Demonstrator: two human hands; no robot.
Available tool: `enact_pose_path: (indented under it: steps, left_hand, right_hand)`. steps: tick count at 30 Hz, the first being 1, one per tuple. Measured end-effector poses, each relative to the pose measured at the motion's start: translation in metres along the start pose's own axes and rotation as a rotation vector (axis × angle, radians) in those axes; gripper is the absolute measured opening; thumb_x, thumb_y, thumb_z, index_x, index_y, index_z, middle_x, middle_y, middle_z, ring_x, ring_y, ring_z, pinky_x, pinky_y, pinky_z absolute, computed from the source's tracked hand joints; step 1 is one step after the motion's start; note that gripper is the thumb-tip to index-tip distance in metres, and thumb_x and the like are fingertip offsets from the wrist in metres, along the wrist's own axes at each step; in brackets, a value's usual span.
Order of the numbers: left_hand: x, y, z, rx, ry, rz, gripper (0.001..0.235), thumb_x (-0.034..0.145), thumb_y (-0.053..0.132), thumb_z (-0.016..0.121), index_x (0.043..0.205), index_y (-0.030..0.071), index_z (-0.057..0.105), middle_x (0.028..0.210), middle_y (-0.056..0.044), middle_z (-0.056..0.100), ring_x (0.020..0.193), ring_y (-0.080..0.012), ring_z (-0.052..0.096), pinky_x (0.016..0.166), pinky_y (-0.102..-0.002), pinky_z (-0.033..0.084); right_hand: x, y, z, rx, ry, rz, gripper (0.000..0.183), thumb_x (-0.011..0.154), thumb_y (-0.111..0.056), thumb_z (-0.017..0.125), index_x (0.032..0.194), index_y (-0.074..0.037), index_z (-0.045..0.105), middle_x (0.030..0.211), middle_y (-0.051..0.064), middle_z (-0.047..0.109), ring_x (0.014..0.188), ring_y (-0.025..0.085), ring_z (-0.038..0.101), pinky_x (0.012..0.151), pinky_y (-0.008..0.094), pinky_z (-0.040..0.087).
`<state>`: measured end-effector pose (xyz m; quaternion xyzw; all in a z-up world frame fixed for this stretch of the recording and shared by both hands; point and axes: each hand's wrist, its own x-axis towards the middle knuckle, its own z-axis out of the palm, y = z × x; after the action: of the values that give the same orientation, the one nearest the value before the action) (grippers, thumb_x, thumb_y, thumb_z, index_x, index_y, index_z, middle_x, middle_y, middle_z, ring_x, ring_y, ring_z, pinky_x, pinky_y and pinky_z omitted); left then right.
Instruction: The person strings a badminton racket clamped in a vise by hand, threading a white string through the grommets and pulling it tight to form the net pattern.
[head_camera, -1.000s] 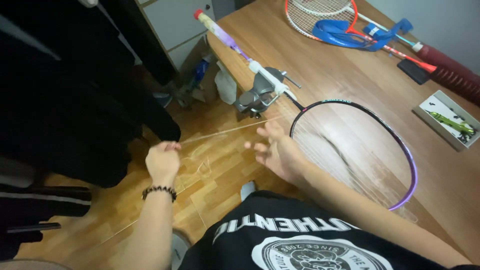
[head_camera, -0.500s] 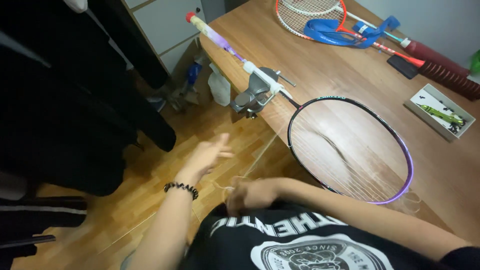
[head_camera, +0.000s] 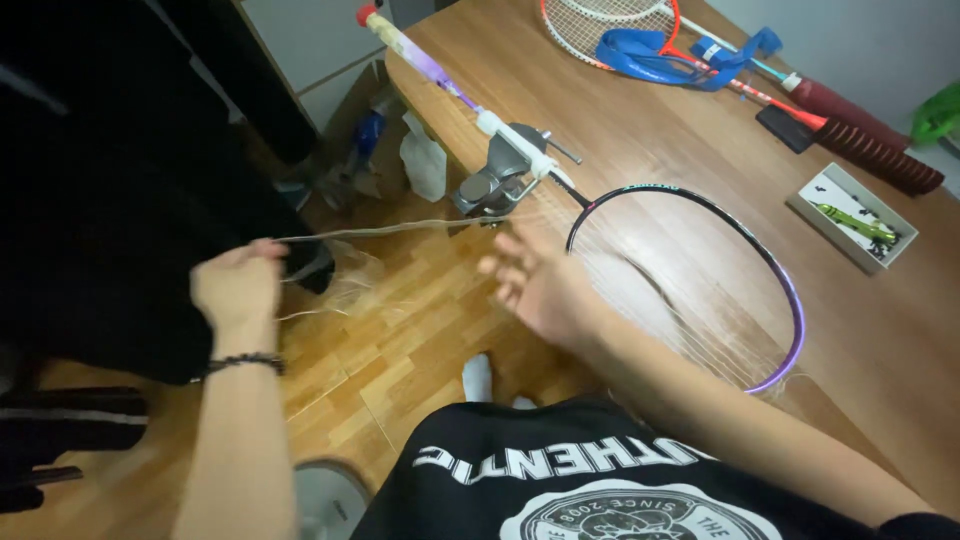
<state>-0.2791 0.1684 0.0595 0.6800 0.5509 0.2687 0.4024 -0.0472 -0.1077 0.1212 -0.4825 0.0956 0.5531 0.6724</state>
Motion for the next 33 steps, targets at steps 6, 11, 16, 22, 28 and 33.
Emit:
enact_pose_path:
  steps: [6, 11, 16, 22, 28, 33]
  left_hand:
    - [-0.017, -0.016, -0.033, 0.44, -0.106, -0.191, 0.03, 0.078, 0.024, 0.086, 0.102, 0.007, 0.08, 0.093, -0.012, 0.077, 0.076, -0.0209, 0.072, 0.07, -0.034, 0.055]
    - [-0.091, 0.065, 0.054, 0.165, -0.677, -0.262, 0.04, 0.085, 0.042, 0.075, 0.119, 0.023, 0.084, 0.069, -0.007, 0.061, 0.058, -0.0185, 0.041, 0.055, -0.034, 0.033]
    - [-0.107, 0.085, 0.112, -0.336, -1.258, -0.203, 0.027, 0.084, 0.004, 0.065, 0.106, 0.004, 0.08, 0.069, 0.005, 0.057, 0.046, -0.0027, 0.035, 0.04, -0.021, 0.024]
    - [-0.021, -0.021, 0.021, -0.497, 0.074, -0.323, 0.024, 0.097, 0.005, 0.053, 0.093, 0.01, 0.076, 0.072, 0.001, 0.064, 0.049, -0.0087, 0.048, 0.041, -0.026, 0.034]
    - [-0.02, -0.018, -0.016, 0.139, 0.013, -0.16, 0.02, 0.08, 0.022, 0.084, 0.095, 0.009, 0.081, 0.075, -0.004, 0.074, 0.053, -0.0106, 0.059, 0.049, -0.027, 0.047]
    - [-0.068, 0.074, 0.066, 0.127, -0.36, 0.071, 0.024, 0.084, 0.035, 0.077, 0.096, 0.015, 0.085, 0.075, -0.001, 0.078, 0.064, -0.0112, 0.067, 0.061, -0.029, 0.051]
  right_hand:
    - [0.026, 0.025, -0.036, 0.346, -0.474, -0.089, 0.017, 0.107, -0.013, 0.051, 0.115, -0.005, 0.063, 0.089, 0.007, 0.07, 0.074, 0.02, 0.061, 0.063, 0.031, 0.048]
    - [0.021, 0.082, -0.028, -0.945, -1.027, -0.42, 0.013, 0.092, -0.006, 0.057, 0.096, -0.005, 0.07, 0.1, 0.01, 0.07, 0.096, 0.024, 0.065, 0.085, 0.036, 0.052]
    - [-0.009, 0.091, -0.01, -1.249, -0.91, -0.046, 0.027, 0.096, -0.019, 0.056, 0.11, -0.005, 0.074, 0.099, 0.009, 0.074, 0.087, 0.018, 0.068, 0.077, 0.034, 0.055]
    - [-0.009, 0.007, -0.001, -0.397, 0.007, -0.041, 0.041, 0.102, -0.029, 0.053, 0.136, -0.006, 0.054, 0.091, 0.008, 0.068, 0.076, 0.018, 0.063, 0.061, 0.031, 0.045]
    - [0.026, 0.005, -0.012, 0.114, -0.193, 0.032, 0.027, 0.104, -0.026, 0.042, 0.117, -0.007, 0.057, 0.082, 0.003, 0.066, 0.067, 0.013, 0.056, 0.058, 0.025, 0.042]
    - [0.025, 0.036, 0.009, -0.278, -0.255, -0.011, 0.017, 0.103, -0.017, 0.05, 0.106, -0.006, 0.062, 0.074, -0.001, 0.057, 0.055, 0.011, 0.047, 0.049, 0.027, 0.035]
